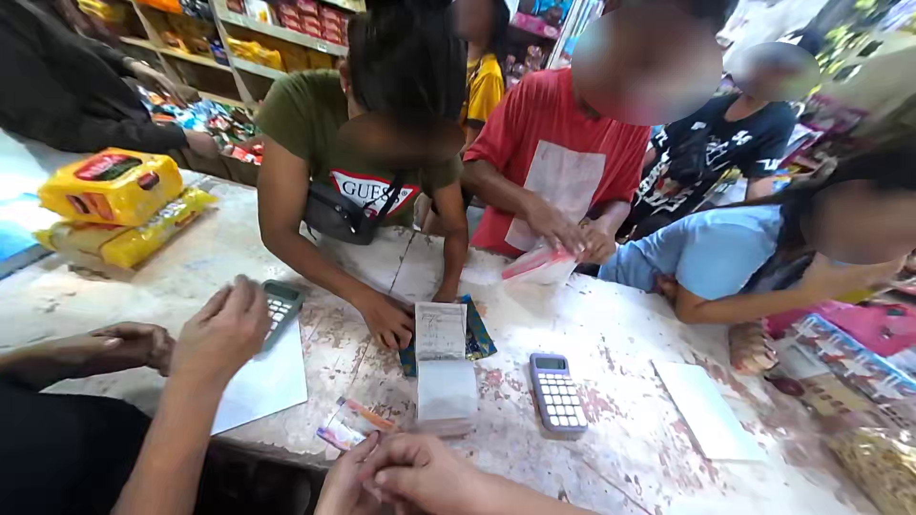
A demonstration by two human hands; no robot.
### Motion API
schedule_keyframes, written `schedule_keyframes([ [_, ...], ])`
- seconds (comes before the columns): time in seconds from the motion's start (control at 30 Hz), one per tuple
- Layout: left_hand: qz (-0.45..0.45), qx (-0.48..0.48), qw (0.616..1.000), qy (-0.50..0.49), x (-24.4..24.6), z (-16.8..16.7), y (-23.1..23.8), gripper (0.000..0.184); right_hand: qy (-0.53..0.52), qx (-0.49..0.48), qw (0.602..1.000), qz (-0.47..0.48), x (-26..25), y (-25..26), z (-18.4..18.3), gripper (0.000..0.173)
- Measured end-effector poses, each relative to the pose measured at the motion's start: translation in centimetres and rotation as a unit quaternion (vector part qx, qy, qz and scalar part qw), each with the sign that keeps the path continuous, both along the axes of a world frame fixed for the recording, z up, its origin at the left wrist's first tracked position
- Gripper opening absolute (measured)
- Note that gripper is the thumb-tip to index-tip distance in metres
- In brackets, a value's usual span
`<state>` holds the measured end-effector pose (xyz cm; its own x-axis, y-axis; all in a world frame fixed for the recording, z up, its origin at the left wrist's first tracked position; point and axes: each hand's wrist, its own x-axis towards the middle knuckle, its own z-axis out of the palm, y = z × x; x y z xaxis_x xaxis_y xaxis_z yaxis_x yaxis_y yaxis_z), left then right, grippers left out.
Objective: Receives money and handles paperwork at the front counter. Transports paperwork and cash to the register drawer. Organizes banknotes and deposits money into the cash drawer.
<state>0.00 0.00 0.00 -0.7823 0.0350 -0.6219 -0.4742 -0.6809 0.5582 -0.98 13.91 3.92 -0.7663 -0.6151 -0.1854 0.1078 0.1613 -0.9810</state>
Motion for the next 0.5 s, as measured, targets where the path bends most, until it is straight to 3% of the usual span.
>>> schedule_keyframes([
  [0.07,-0.032,0.127,0.99,0.046,0.2,-1.3,-1.2,0.044,0.216,0.081,0.972,0.043,-0.6,-2.1,-0.8,0.021],
  [0.13,-0.015,0.172,0.984,0.051,0.2,-1.0,-1.8,0.053,0.317,0.122,0.939,0.055,-0.8,-3.2,-2.0,0.021],
  [0.2,0.009,0.186,0.982,0.022,-0.2,-1.3,-2.2,0.057,0.337,0.102,0.935,0.039,-0.4,-3.1,-2.2,0.019],
  [0.33,0.085,0.133,0.984,-0.078,-0.7,-1.8,-2.3,0.038,0.396,-0.001,0.914,-0.083,-0.2,0.2,-3.5,0.013],
  [0.43,0.108,0.099,0.987,-0.061,-0.9,-2.4,-3.0,0.035,0.384,0.035,0.908,-0.163,-0.9,4.7,-4.5,0.015],
  [0.5,0.087,0.159,0.983,-0.03,-1.0,-3.2,-4.4,0.041,0.306,0.104,0.925,-0.198,-1.3,7.5,-4.8,0.02],
])
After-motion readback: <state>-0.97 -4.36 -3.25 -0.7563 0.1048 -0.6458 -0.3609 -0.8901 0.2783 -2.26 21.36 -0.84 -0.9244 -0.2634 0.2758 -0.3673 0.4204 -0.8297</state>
